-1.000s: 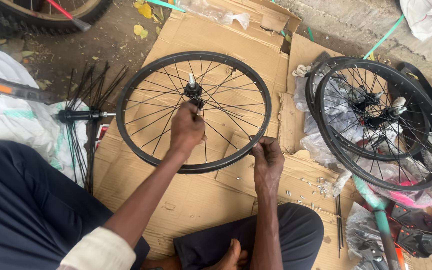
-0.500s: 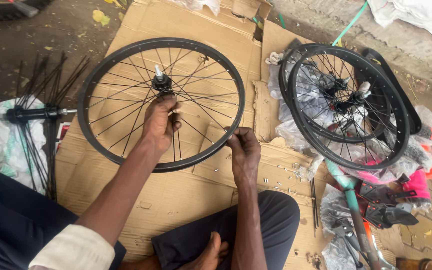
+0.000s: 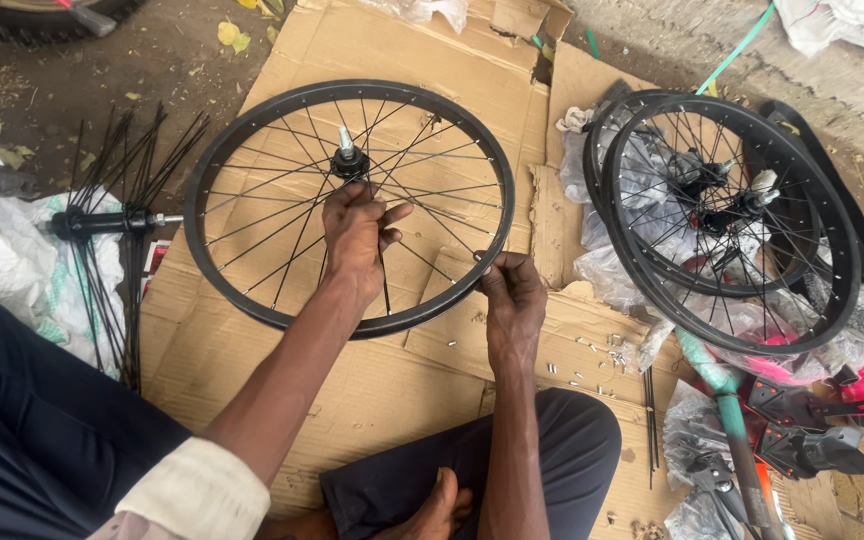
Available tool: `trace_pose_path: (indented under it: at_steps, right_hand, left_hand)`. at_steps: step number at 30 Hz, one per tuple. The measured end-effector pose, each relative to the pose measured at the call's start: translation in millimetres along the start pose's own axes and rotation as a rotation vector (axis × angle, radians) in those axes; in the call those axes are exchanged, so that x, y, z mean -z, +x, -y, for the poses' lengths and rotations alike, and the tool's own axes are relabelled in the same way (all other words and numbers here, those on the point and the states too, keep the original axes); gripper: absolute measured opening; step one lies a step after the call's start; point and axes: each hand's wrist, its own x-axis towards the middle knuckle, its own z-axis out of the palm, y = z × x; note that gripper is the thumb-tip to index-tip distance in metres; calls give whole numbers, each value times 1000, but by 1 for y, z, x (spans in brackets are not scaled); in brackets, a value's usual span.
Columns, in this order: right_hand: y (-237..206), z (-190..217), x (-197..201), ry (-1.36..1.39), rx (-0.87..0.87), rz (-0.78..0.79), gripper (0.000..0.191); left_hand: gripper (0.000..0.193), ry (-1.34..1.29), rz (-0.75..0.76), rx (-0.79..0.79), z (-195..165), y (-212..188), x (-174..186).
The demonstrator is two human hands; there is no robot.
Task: The person sits on a cardboard sheet and assembles a bicycle wheel by inserting spokes and tightening nipples. The person handles spokes, nipples, and the wheel rim, working methodically around the wheel.
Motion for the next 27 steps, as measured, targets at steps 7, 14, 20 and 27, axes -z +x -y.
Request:
trace_pose_path:
  at_steps: [7, 14, 20, 27]
  right_hand:
    - [1, 1, 3, 6, -10, 17, 4]
    - [1, 2, 0, 19, -4, 13, 4]
    - [2, 2, -1, 30, 4, -3, 4]
    - [5, 1, -1, 14, -17, -40, 5]
  left_hand:
    - [15, 132, -9, 69, -1, 16, 3]
    - [7, -26, 41, 101, 4, 24, 2]
    - [2, -42, 60, 117, 2, 29, 3]
    - [13, 79, -80, 108, 14, 30, 4]
